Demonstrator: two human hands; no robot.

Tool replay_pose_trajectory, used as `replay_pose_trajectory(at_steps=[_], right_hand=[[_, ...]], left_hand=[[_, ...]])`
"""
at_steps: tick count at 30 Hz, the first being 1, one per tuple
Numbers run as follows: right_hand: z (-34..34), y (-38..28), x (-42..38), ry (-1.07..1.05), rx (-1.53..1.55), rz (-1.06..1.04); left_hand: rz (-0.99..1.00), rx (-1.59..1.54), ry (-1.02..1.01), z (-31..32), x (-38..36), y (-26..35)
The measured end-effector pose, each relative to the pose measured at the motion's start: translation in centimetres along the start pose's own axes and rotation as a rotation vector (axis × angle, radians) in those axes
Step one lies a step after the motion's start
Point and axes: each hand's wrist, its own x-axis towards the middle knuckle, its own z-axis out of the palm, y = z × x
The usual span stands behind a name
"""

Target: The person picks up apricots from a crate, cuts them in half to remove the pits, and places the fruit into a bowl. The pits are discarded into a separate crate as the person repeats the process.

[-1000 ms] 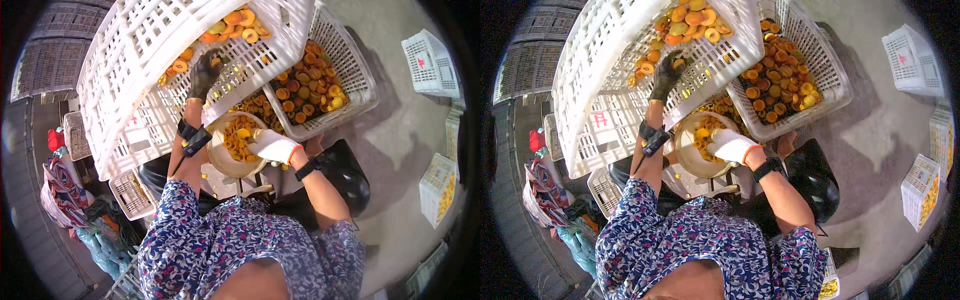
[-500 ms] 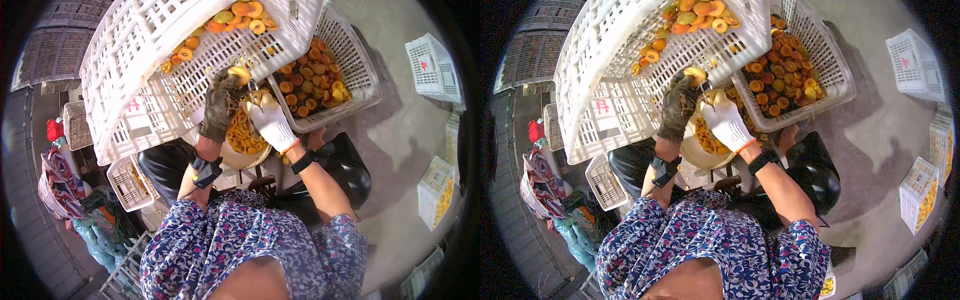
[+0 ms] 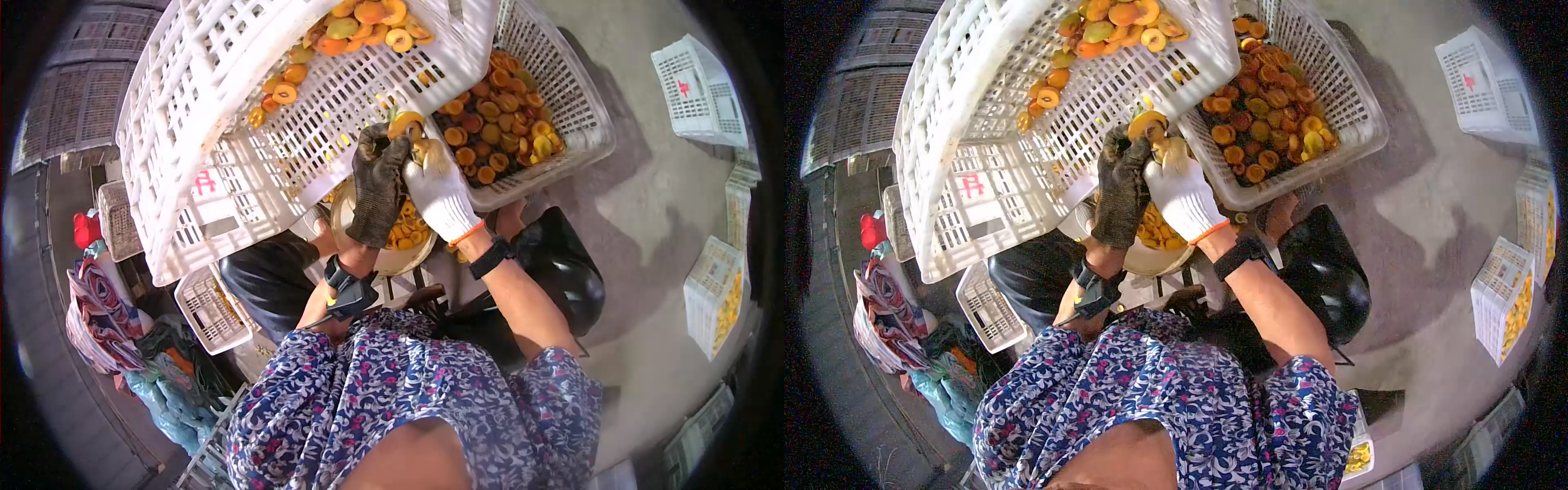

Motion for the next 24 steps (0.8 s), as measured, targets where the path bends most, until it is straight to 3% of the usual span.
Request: replay_pose_trajectory(at_steps=[1,3,7,9,12,13,16,20,22,23,24], right_hand=[[0.1,0.4,0.1,0.000,-0.001,0.001],[0.6,1.4,0.7,-0.026,0.007,-0.014],[0.3,1.3,0.5,-0.145,0.149,-0.077],[-0.2,0.6,0.4,-0.170,0.023,0.089],[0.2,0.6,0.3,-0.153,0.041,0.054],[0.4,0.6,0.0,-0.148,0.054,0.037],[1.2,2.2,-0.1,-0.259,-0.033,-0.131],[-0.2,1.0,-0.1,-0.252,0.052,-0.212],[-2.6,-2.7,0.0,-0.630,0.166,0.302],[-1.2,-0.7,-0.4,-0.654,0.262,0.166],[-1.2,-0.2,-0.5,-0.657,0.263,0.168]], left_hand=[[-0.001,-0.001,0.000,-0.3,0.1,-0.5],[0.264,0.336,-0.091,-1.5,0.2,-1.5],[0.326,0.298,-0.120,-2.7,0.2,-2.6],[0.372,0.268,-0.130,-3.0,0.3,-2.7],[0.393,0.353,-0.020,-3.7,2.4,-2.2],[0.031,-0.366,-0.047,-2.0,1.5,0.6],[-0.026,-0.153,-0.196,-2.0,2.0,0.6],[-0.076,-0.293,-0.224,-2.0,2.3,0.1],[-0.099,-0.337,-0.227,-2.3,2.4,-0.4],[-0.098,-0.396,-0.367,-2.5,2.7,-0.8],[-0.095,-0.454,-0.508,-2.8,2.9,-1.3]])
